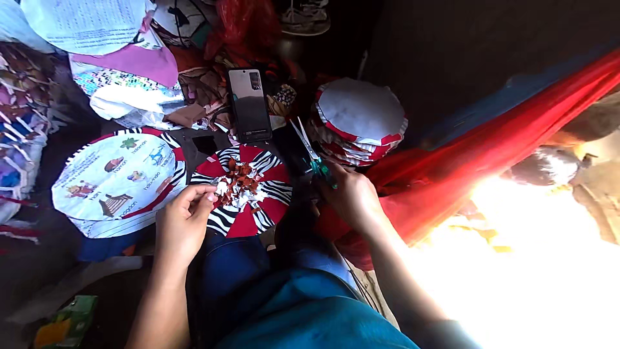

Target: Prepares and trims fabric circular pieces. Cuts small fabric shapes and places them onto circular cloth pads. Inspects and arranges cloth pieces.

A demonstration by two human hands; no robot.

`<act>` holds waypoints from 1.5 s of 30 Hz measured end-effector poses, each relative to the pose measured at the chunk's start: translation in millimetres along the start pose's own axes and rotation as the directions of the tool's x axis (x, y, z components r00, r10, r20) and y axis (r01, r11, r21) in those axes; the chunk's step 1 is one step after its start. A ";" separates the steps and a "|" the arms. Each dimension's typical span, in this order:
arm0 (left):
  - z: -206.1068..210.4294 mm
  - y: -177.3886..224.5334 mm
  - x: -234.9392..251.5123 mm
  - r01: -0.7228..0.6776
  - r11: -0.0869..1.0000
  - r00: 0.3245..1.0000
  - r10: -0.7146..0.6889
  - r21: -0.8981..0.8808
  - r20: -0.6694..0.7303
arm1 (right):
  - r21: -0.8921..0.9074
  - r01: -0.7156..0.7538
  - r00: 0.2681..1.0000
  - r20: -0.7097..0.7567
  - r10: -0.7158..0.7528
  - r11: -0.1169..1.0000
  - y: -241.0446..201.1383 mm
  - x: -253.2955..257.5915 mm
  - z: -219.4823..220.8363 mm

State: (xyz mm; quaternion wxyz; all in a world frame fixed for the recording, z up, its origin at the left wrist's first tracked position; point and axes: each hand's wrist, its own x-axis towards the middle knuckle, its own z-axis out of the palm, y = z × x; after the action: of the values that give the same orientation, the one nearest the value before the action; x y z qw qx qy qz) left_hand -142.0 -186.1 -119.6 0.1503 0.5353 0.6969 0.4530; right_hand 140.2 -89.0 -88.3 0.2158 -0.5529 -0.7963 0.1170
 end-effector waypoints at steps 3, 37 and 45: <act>-6.9 0.0 -2.8 0.016 1.000 1.000 -0.015 0.019 -0.025 | -0.127 -0.103 0.992 0.065 0.112 0.987 -7.2 13.9 -3.1; 5.8 11.5 36.7 -0.076 0.935 0.975 -0.003 0.348 0.221 | 0.231 0.418 0.901 0.015 -0.433 0.879 -80.2 58.2 72.5; 1.0 9.3 43.6 -0.087 0.962 0.989 0.052 0.260 0.137 | 0.171 0.469 0.854 0.163 -0.494 0.867 -90.6 76.9 78.0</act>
State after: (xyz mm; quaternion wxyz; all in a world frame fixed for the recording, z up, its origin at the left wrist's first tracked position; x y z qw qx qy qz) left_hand -152.3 -147.0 -100.8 0.1061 0.6029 0.7208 0.3252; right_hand 5.4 -46.1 -101.9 0.1905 -0.3064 -0.9181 0.1642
